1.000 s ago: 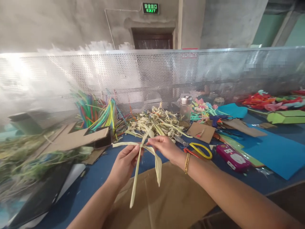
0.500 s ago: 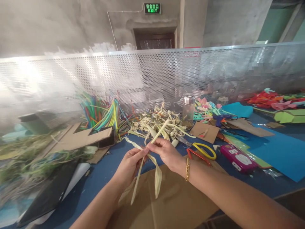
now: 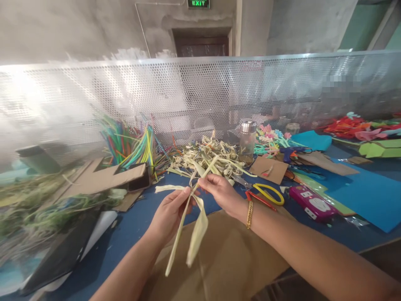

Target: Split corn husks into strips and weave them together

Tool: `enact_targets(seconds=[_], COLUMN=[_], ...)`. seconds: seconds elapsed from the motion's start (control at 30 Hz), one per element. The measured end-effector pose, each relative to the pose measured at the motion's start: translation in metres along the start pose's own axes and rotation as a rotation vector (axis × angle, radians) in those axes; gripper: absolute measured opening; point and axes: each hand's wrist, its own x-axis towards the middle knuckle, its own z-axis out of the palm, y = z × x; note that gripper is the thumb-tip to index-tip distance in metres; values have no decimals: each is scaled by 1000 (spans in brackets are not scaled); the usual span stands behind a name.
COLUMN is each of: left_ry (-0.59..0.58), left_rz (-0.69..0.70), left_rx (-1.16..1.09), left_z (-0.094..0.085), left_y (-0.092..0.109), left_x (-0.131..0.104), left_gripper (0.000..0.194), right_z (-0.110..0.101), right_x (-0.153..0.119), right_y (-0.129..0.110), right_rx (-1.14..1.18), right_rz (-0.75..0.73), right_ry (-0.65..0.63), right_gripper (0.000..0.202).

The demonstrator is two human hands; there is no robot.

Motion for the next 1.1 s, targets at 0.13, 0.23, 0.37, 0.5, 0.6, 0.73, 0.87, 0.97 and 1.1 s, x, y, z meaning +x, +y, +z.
enact_targets(seconds=[0.13,0.23,0.37,0.5,0.6,0.73,0.87,0.97,1.1], left_ry=[97,118,44,-5,-14,-85,-97,-76,-49], left_rz=[37,74,164,241,332,321,292,238,107], left_rx=[-29,51,240,353,414,403,356,291,156], left_z=[-2,-5,-4,-4,-6,-10,-10,-8,-6], left_y=[-2,-5,-9,-10,-8,1,4,-1,-11], left_x=[3,7,10,11,9,4,2,5,10], left_gripper=[33,36,34,33,34,32,33,36,36], right_z=[-6,-6,-3,4,6,2,-4,-6,-3], right_x=[-2,-7,-13,-20,-23,-21,-17,-15,-13], right_y=[-7,-11,-10,-6,-9,-20,-25,-21,-9], right_rx=[-340,-670,-976,-1174,-1276,-1219,-1134,-1113,-1085], right_rz=[-21,-113,-310,-391,-417,-423,-386,-355,-304], right_ry=[-132,-135,-102,-122,-176,-254,-315,-308,-249], right_gripper=[50,39,18,12,17,21,25,26,25])
